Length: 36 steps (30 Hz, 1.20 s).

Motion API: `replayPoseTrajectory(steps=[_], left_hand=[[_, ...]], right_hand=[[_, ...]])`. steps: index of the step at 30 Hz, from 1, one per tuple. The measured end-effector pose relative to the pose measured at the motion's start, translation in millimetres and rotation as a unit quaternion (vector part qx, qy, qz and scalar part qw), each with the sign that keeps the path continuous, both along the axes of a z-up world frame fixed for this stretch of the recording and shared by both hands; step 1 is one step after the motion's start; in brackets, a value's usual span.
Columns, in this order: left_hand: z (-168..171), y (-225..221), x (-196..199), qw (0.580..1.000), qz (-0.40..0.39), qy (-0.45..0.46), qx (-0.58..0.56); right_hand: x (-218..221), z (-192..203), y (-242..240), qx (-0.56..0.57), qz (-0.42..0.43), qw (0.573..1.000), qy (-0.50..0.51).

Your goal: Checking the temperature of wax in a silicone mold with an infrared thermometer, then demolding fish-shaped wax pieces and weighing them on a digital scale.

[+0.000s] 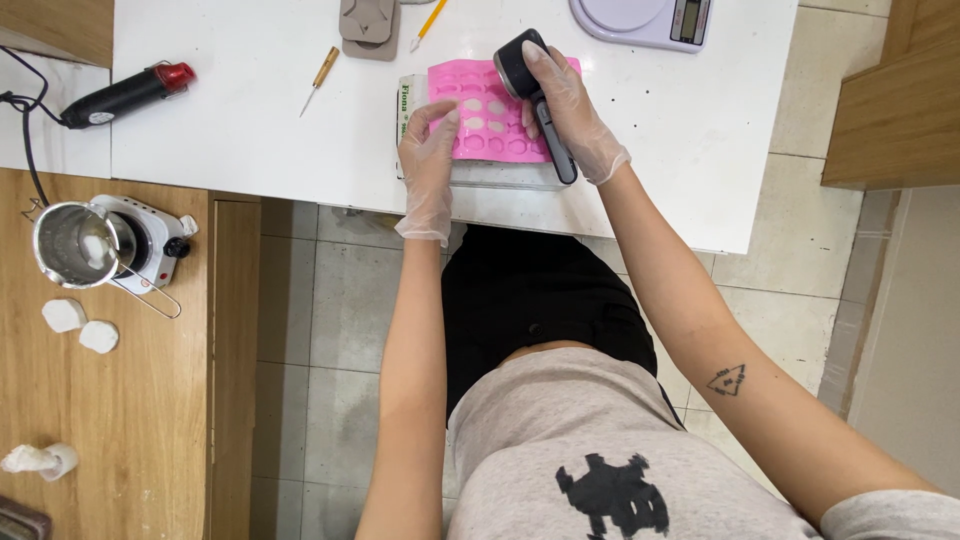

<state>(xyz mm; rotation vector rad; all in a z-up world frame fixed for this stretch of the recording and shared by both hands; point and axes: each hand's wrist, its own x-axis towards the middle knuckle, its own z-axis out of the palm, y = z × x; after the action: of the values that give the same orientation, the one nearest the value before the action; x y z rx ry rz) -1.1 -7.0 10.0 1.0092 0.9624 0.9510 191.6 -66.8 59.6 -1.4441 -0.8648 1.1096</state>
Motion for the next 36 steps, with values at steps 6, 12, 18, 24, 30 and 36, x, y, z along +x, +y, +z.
replayPoseTrajectory(steps=[6,12,18,24,30,36], left_hand=[[6.2,-0.4,1.1,1.0,0.002,0.014,-0.005],[4.1,2.5,2.1,0.999,0.001,0.041,-0.01],[-2.6,4.6,-0.6,1.0,-0.008,0.022,-0.01],[-11.0,9.6,-3.1,0.999,-0.013,0.004,-0.05],[-3.1,14.2,-16.5,0.978,-0.043,-0.061,-0.195],[10.8,16.8,-36.6,0.957,-0.047,-0.126,-0.256]], right_hand=[[-3.3,6.8,-2.1,0.002,-0.002,1.0,0.015],[-3.7,7.1,-2.5,-0.018,-0.011,1.0,0.001],[-2.5,6.3,-2.6,-0.01,-0.004,1.0,0.006],[-2.5,5.2,-1.9,-0.019,-0.008,1.0,0.01],[-4.7,16.5,-5.9,-0.009,0.003,1.0,0.01],[-4.6,14.7,-5.0,-0.019,-0.001,1.0,0.006]])
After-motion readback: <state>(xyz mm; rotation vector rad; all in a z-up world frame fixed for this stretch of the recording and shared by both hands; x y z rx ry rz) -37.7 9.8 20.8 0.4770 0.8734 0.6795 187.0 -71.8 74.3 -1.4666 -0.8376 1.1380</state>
